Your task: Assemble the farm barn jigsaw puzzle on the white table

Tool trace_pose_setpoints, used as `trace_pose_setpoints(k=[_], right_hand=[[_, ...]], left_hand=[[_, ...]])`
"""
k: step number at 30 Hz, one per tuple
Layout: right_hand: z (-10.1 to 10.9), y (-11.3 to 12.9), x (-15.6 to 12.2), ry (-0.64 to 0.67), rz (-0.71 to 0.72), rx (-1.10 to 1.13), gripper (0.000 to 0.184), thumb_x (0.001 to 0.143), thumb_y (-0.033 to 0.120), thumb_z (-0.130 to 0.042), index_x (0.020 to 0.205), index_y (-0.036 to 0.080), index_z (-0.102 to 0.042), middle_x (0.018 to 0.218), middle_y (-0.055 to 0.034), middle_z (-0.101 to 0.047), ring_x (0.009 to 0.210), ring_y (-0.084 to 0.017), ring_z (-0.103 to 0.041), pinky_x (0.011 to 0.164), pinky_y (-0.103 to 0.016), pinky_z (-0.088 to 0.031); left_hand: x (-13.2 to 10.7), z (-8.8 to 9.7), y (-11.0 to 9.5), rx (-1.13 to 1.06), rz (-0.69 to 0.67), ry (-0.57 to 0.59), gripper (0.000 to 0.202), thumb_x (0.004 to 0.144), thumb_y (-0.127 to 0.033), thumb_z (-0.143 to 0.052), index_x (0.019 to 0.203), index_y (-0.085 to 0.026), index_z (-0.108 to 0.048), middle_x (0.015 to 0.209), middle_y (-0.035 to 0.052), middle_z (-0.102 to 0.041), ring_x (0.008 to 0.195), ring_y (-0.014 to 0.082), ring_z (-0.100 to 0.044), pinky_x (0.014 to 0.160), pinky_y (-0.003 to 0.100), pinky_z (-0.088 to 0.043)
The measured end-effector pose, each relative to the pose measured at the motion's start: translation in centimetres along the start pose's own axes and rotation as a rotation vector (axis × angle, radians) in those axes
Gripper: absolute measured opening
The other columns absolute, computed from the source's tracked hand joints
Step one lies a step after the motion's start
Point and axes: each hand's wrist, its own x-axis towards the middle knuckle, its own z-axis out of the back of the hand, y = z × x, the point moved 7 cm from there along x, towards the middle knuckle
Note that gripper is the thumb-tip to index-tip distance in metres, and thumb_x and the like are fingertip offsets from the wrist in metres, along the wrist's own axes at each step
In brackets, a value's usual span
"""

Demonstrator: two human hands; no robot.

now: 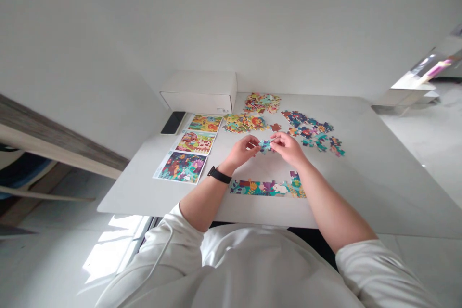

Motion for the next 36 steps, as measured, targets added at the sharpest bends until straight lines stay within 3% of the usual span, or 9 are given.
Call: trace_pose_setpoints(k=[3, 6, 9, 12, 15, 22, 28, 32, 36], right_hand=[[-0.5, 0.2, -0.2, 0.026, 0.01, -0.021, 0.038, 0.084, 0.05, -0.077, 0.111, 0.025, -0.067, 0.086, -0.0023, -0.074, 0.078, -0.022, -0.072, 0.077, -0.037, -0.058], [-1.2, 0.6, -0.5, 0.061, 0.015, 0.011, 0.037, 0.084, 0.048, -0.077, 0.111, 0.025, -0.068, 0.083, -0.0006, -0.073, 0.076, -0.02, -0.07, 0.073, -0.034, -0.055], [-2.2, 1.4, -0.9, 0.116, 0.027, 0.06, 0.038, 0.083, 0.047, -0.079, 0.111, 0.024, -0.069, 0.08, 0.001, -0.071, 0.075, -0.018, -0.068, 0.072, -0.032, -0.054], [-3.5, 2.3, -1.7, 0.186, 0.032, 0.089, 0.04, 0.083, 0.049, -0.081, 0.112, 0.023, -0.069, 0.081, 0.0002, -0.071, 0.075, -0.018, -0.067, 0.07, -0.031, -0.054], [-4.9, 3.2, -2.6, 0.239, 0.043, 0.083, 0.041, 0.087, 0.051, -0.079, 0.115, 0.023, -0.07, 0.083, -0.0007, -0.073, 0.074, -0.018, -0.068, 0.07, -0.031, -0.054], [-5.5, 5.5, -3.8, 0.208, 0.22, -0.141, 0.031, 0.101, 0.047, -0.068, 0.121, 0.024, -0.075, 0.111, -0.0085, -0.079, 0.098, -0.022, -0.074, 0.083, -0.034, -0.06], [-8.3, 6.7, -6.0, 0.441, 0.444, -0.371, 0.02, 0.1, 0.027, -0.068, 0.117, 0.025, -0.079, 0.116, -0.0076, -0.078, 0.102, -0.022, -0.073, 0.096, -0.037, -0.058], [-11.5, 5.8, -7.8, 0.627, 0.551, -0.501, 0.022, 0.098, 0.019, -0.071, 0.116, 0.026, -0.082, 0.115, -0.0072, -0.078, 0.109, -0.024, -0.071, 0.104, -0.04, -0.055], [-13.3, 4.3, -8.5, 0.695, 0.593, -0.613, 0.024, 0.094, 0.016, -0.076, 0.115, 0.024, -0.085, 0.114, -0.0088, -0.076, 0.109, -0.026, -0.07, 0.104, -0.042, -0.054]], left_hand=[[-0.7, 0.4, -2.2, 0.146, -0.149, 0.001, 0.041, 0.093, -0.034, -0.082, 0.127, -0.019, -0.065, 0.102, 0.0057, -0.072, 0.089, 0.0146, -0.073, 0.08, 0.026, -0.062], [-1.8, 0.5, -4.9, 0.291, -0.283, 0.084, 0.033, 0.097, -0.029, -0.076, 0.128, -0.02, -0.067, 0.118, 0.0097, -0.071, 0.096, 0.016, -0.075, 0.089, 0.031, -0.064], [-3.7, 0.6, -7.6, 0.538, -0.409, 0.163, 0.038, 0.097, -0.026, -0.077, 0.133, -0.022, -0.066, 0.133, 0.0127, -0.068, 0.113, 0.0226, -0.073, 0.101, 0.038, -0.062], [-6.0, 0.8, -9.3, 0.751, -0.485, 0.211, 0.037, 0.098, -0.024, -0.075, 0.134, -0.024, -0.065, 0.134, 0.0126, -0.07, 0.128, 0.0281, -0.068, 0.111, 0.045, -0.057], [-8.1, 1.3, -9.9, 0.873, -0.499, 0.215, 0.029, 0.103, -0.024, -0.069, 0.131, -0.024, -0.067, 0.131, 0.0118, -0.072, 0.125, 0.0274, -0.069, 0.11, 0.045, -0.056], [-12.4, 5.0, -8.6, 0.921, -0.395, 0.166, 0.024, 0.107, -0.035, -0.065, 0.126, -0.025, -0.073, 0.131, 0.0114, -0.074, 0.12, 0.0247, -0.071, 0.106, 0.041, -0.057], [-16.3, 7.6, -6.0, 0.929, -0.292, 0.158, 0.023, 0.106, -0.037, -0.067, 0.124, -0.026, -0.076, 0.129, 0.0098, -0.074, 0.117, 0.0231, -0.072, 0.106, 0.039, -0.056], [-17.5, 7.7, -4.9, 0.963, -0.267, 0.152, 0.021, 0.106, -0.036, -0.067, 0.122, -0.027, -0.078, 0.128, 0.0079, -0.075, 0.115, 0.0234, -0.073, 0.105, 0.039, -0.056], [-17.9, 7.5, -4.1, 0.984, -0.27, 0.176, 0.022, 0.108, -0.037, -0.065, 0.122, -0.027, -0.078, 0.127, 0.008, -0.075, 0.115, 0.0235, -0.072, 0.105, 0.04, -0.056]])
